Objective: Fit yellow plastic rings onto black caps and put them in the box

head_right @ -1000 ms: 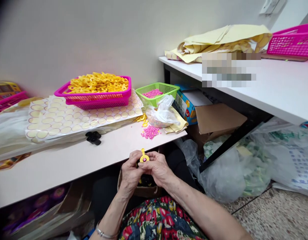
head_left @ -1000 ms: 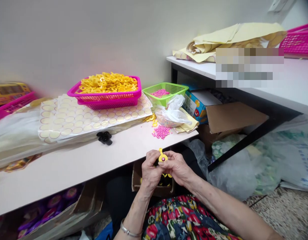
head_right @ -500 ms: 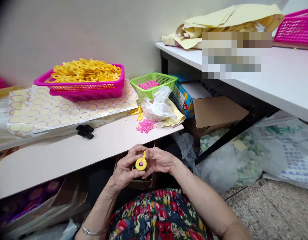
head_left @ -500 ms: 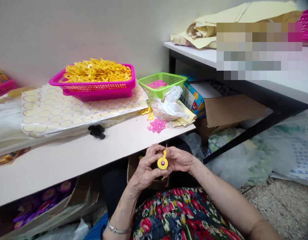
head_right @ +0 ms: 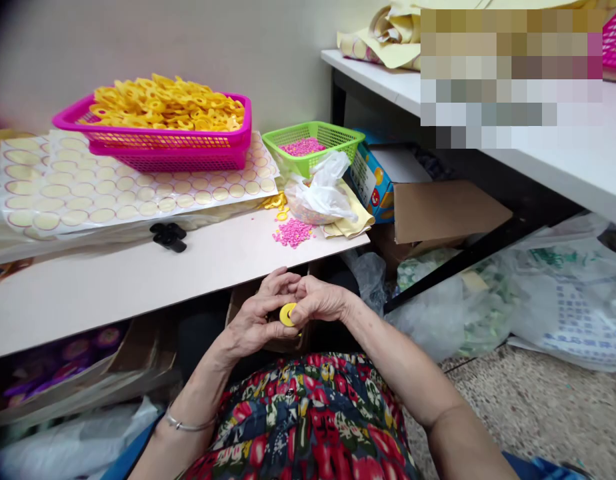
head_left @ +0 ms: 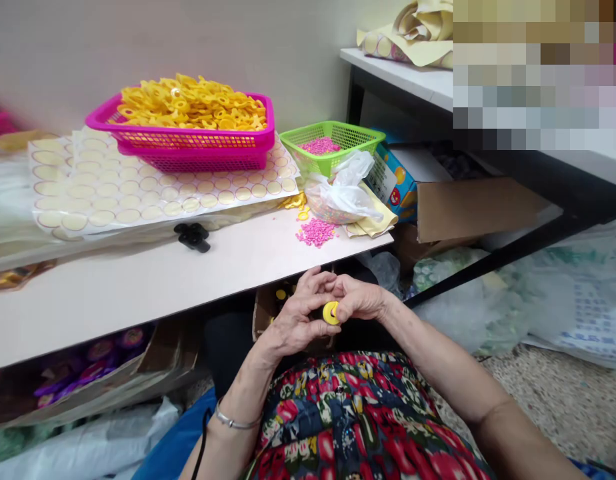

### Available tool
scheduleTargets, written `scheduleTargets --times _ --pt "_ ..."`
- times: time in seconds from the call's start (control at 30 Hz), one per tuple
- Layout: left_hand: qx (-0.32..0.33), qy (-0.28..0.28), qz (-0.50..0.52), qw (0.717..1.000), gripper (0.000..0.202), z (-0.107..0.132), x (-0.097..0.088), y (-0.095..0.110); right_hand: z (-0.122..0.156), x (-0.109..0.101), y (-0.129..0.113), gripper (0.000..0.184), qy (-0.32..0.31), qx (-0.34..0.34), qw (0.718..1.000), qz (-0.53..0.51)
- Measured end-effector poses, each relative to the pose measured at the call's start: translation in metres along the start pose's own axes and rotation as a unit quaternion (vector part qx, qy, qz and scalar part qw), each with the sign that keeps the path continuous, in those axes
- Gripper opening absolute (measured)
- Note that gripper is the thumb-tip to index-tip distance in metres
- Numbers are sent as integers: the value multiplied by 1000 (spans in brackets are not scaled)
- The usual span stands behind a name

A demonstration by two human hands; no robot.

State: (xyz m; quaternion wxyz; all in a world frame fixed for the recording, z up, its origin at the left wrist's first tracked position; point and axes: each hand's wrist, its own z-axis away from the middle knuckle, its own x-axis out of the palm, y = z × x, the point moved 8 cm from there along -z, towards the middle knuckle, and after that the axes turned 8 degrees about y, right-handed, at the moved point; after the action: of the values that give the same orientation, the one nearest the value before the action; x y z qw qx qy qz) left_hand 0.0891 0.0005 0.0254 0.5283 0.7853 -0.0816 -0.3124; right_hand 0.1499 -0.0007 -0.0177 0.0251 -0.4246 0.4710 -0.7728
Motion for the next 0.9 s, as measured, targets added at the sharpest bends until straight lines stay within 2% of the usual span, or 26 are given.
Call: scheduleTargets --times 0.17,0.4,0.47,0.57,0.7,0.77,0.8,0.83,0.9 --pt "22 1 -27 999 40 0 4 4 0 0 -5 62 31 -6 998 47" --pt "49 11 -24 998 34 -3 1 3 -1 -11 -2 48 128 -69 986 77" --pt "33 10 -24 999 34 -2 0 -5 -2 -11 1 49 127 -72 987 66" --pt "5 21 -25 999 37 2 -2 -17 -4 -6 10 56 94 -46 992 72" --pt "-11 34 -48 998 41 14 -6 -29 -7 -8 20 49 103 -11 979 177" --pt "-22 49 -37 998 49 21 -18 -36 -13 -12 23 50 127 3 953 276" --pt "-30 73 -21 997 53 25 -30 -42 -18 -14 25 53 138 15 930 342" --pt "-41 115 -2 993 53 28 -48 -48 -23 -15 26 56 146 26 898 414" --pt "-69 245 20 967 44 36 -96 -67 -39 -15 31 60 143 42 816 558"
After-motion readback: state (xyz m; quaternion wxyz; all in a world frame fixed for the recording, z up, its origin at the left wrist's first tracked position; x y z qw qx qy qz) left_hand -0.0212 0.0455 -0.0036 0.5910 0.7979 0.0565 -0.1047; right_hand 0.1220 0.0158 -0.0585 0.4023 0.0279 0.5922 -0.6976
